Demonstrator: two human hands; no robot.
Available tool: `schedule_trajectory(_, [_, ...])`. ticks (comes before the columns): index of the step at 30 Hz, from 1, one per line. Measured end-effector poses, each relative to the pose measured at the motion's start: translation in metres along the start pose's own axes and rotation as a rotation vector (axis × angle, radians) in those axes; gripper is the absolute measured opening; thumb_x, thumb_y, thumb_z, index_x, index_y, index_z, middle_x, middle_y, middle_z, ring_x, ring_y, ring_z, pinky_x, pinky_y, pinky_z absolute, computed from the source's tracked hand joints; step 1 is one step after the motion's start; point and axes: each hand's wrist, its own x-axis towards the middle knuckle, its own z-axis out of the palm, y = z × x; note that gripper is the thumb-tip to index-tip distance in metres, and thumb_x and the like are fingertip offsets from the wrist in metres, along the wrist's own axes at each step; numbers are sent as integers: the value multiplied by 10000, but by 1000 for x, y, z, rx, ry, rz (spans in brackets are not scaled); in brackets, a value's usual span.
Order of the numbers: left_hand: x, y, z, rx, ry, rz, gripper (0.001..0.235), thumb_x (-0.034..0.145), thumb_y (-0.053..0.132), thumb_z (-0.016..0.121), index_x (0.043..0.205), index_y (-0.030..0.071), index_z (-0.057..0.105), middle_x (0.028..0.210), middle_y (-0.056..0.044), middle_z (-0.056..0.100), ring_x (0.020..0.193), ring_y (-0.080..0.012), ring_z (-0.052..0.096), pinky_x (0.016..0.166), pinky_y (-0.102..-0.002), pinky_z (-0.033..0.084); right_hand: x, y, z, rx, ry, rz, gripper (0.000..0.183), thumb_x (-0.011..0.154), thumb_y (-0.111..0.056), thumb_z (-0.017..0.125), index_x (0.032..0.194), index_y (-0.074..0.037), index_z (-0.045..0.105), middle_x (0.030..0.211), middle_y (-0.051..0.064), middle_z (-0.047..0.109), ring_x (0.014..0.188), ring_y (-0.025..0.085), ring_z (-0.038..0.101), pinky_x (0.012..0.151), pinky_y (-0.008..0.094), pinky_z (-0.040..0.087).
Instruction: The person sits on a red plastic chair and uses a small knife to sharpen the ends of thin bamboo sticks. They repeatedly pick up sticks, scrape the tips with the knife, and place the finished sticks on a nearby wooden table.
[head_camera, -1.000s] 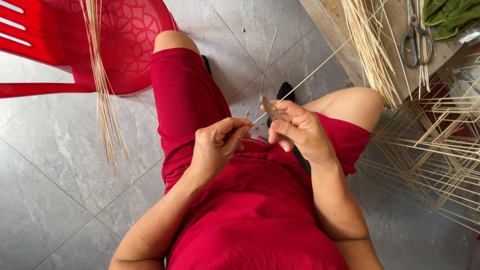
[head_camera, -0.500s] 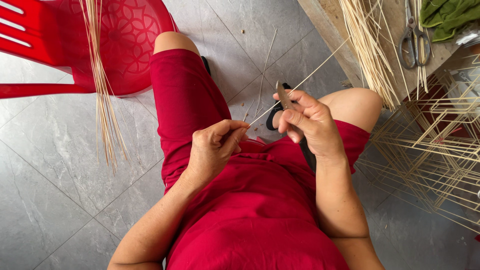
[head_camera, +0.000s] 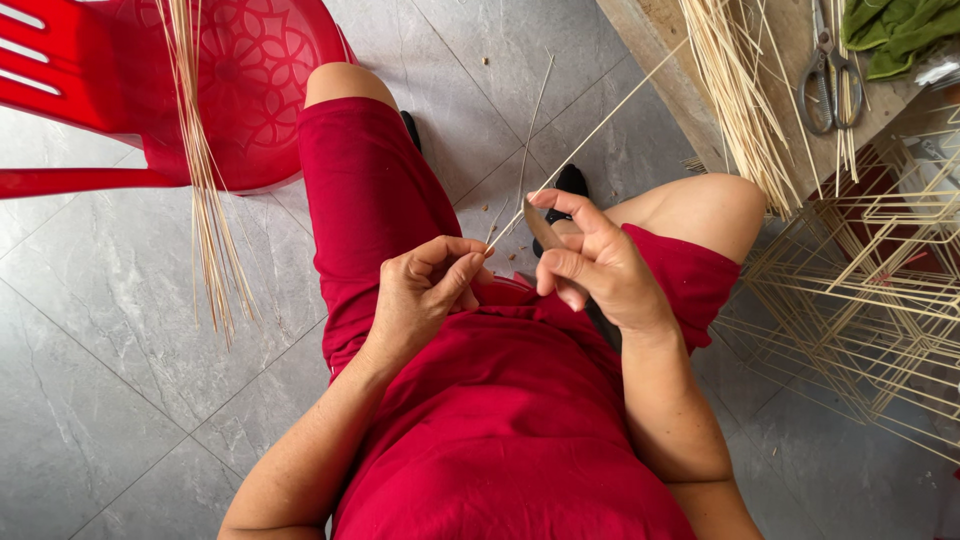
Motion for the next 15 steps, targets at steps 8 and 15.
schedule_trajectory(8, [1, 0, 5, 60, 53, 32, 166, 999, 132, 662, 1095, 24, 743, 816, -31, 770, 597, -22, 637, 540, -184, 559, -3, 15, 21, 31, 134, -65, 650, 976, -93, 688, 1526, -98, 343, 858, 88, 666, 525, 59, 527, 456, 187, 443])
schedule_trajectory(15, [2, -2, 6, 106, 65, 41, 166, 990, 131, 671, 1096, 29, 748, 814, -34, 777, 600, -29, 656, 538, -187, 571, 2, 28, 17, 50, 164, -74, 517, 1010, -87, 660, 1474, -84, 432, 855, 78, 660, 533, 66, 530, 459, 188, 425])
